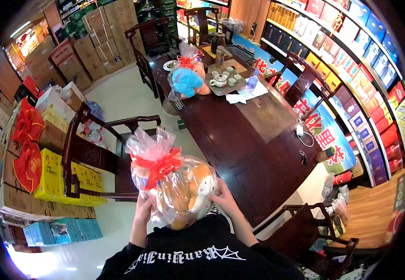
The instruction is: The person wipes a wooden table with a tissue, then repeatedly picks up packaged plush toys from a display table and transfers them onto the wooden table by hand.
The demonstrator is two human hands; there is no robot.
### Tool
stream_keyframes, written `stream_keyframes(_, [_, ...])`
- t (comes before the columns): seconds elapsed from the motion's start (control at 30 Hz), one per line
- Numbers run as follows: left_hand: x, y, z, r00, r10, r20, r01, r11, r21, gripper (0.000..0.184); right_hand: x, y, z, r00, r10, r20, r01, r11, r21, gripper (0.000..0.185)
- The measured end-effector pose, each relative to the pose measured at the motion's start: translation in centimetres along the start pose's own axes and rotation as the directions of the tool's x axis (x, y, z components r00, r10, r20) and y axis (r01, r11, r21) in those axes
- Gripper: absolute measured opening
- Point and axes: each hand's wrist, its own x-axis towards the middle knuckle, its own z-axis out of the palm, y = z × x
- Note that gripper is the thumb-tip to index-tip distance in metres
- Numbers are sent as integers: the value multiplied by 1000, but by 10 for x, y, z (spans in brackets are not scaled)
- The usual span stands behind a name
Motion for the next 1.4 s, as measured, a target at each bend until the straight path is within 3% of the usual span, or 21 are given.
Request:
stream_keyframes(0.03, [7, 1, 0, 1000, -6, 6, 6, 1000, -14, 55, 12, 3, -2, 999, 30, 26, -29, 999, -22, 76])
stream_keyframes(0.1, [21, 8, 8, 997, 75, -36, -75, 997, 9, 18, 41, 8, -4, 995, 99, 12, -99, 993, -61, 75])
stream_keyframes(0.23, [75, 23, 11, 983, 101, -150, -76, 984, 164, 18, 128, 15, -11, 997, 48, 57, -38, 985, -168, 74])
stream_keyframes(0.37, [159, 49, 21, 999, 32, -28, -26, 979, 202, 12, 226, 8, -29, 997, -22, 78, 41, 966, -257, 67])
stream_keyframes(0.43, [203, 71, 46, 996, 85, -35, -74, 971, 228, 12, 266, -17, -31, 998, -50, 38, 52, 996, -66, 58])
stream_keyframes(0.47, [231, 77, 52, 994, 102, 29, -106, 955, 278, 13, 282, -37, -39, 997, 64, 41, -61, 995, -74, 57])
stream_keyframes(0.5, [261, 82, 58, 989, 114, 97, -139, 937, 322, 14, 297, -57, -48, 983, 177, 38, -173, 981, -85, 56])
stream_keyframes(0.57, [320, 86, 75, 987, 93, 129, -127, 950, 285, 19, 337, -55, -64, 995, 99, -29, -97, 994, 59, 56])
stream_keyframes(0.7, [421, 93, 98, 988, -7, 154, -96, 757, 647, 41, 416, -49, -100, 987, 14, -159, -3, 997, 71, 53])
stream_keyframes(0.77, [458, 86, 112, 991, -20, 132, -59, 824, 563, 48, 446, -37, -120, 989, 33, -141, -32, 999, 15, 59])
stream_keyframes(0.83, [485, 65, 117, 994, -40, 103, -15, 877, 480, 55, 465, -24, -127, 996, 32, -83, -23, 994, 104, 71])
stream_keyframes(0.9, [508, 41, 113, 983, -16, 182, -37, 959, 282, 67, 474, -11, -129, 991, 134, -16, -133, 990, 53, 82])
stream_keyframes(0.97, [503, 29, 114, 978, -42, 206, -46, 914, 403, 82, 472, -5, -121, 960, 278, -42, -279, 960, -25, 85])
stream_keyframes(1.03, [497, 6, 99, 964, -98, 246, -17, 903, 429, 86, 469, 7, -114, 950, 312, 24, -310, 949, -61, 87])
stream_keyframes(1.07, [492, -8, 87, 976, -29, 217, -99, 826, 556, 89, 465, 10, -107, 951, 306, -37, -308, 947, -93, 84])
stream_keyframes(1.1, [471, 1, 83, 985, -89, 149, -15, 811, 585, 88, 461, 13, -100, 952, 294, -88, -303, 944, -129, 82])
stream_keyframes(1.17, [436, -8, 49, 988, -153, 29, 80, 655, 752, 86, 458, 32, -95, 945, 268, -189, -286, 955, -74, 54])
stream_keyframes(1.2, [415, -20, 26, 992, -129, -7, 87, 624, 776, 84, 456, 36, -90, 941, 269, -205, -291, 953, -84, 30])
stream_keyframes(1.27, [359, -37, -17, 977, -115, -177, 211, 550, 808, 78, 448, 65, -87, 933, 335, -135, -348, 933, -88, 22])
stream_keyframes(1.3, [328, -42, -34, 946, -125, -298, 319, 512, 798, 74, 434, 51, -65, 890, 423, -169, -438, 897, -60, 16])
stream_keyframes(1.4, [228, -68, -78, 692, -61, -719, 642, 506, 576, 68, 422, 71, -30, 834, 526, 167, -435, 813, -387, 21])
